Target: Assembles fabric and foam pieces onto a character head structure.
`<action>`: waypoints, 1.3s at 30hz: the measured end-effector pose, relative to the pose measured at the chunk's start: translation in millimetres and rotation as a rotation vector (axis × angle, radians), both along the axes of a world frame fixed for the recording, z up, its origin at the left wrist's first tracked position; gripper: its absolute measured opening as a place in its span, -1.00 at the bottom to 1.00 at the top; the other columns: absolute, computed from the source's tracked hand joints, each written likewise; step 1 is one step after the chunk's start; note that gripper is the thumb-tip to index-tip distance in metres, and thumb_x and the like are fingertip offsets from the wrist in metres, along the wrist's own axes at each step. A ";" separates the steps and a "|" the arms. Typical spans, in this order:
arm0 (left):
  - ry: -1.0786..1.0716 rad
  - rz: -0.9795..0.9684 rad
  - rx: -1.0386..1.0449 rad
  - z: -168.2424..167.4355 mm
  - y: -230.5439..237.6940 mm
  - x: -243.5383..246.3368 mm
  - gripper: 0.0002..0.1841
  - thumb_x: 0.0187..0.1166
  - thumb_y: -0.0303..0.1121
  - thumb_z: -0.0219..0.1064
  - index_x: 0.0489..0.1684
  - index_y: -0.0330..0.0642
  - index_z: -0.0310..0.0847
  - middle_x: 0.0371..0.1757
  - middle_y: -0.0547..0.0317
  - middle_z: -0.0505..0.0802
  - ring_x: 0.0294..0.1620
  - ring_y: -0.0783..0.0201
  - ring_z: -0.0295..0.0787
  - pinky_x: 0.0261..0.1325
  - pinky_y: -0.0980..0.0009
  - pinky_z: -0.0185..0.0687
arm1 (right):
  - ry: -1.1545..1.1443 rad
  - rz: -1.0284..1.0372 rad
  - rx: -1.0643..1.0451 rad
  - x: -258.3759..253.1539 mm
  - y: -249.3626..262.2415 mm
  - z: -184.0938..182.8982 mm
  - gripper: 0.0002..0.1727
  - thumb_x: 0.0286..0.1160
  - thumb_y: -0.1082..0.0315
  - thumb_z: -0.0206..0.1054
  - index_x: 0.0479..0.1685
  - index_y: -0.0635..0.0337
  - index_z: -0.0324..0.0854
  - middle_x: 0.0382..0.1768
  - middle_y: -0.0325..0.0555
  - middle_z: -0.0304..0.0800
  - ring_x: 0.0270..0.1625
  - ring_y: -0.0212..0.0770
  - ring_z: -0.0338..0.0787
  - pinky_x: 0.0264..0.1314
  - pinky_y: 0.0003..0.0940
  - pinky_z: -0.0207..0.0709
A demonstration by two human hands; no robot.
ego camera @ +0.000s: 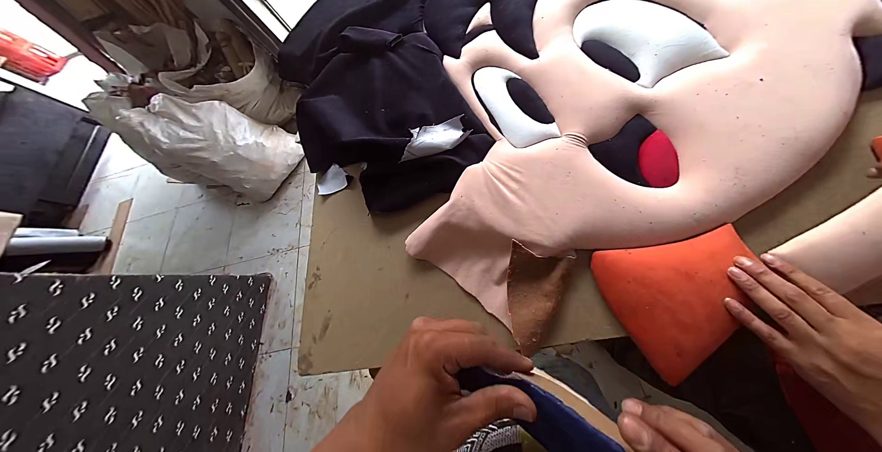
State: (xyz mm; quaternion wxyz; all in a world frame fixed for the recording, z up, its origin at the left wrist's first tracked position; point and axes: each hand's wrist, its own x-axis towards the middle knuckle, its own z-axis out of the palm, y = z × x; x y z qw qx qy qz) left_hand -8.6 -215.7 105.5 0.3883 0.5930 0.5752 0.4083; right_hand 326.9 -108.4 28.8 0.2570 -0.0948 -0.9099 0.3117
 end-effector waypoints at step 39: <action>0.434 0.050 -0.080 20.5 -29.3 -9.0 -0.86 0.44 -0.27 0.44 -0.17 0.09 0.60 -0.26 0.55 0.83 -0.02 0.55 0.81 0.57 0.23 0.62 | -0.064 -0.364 0.194 -103.5 31.6 86.6 -0.64 0.59 0.40 0.07 0.14 0.21 0.76 0.33 0.45 0.72 0.55 0.43 0.53 0.63 0.04 0.20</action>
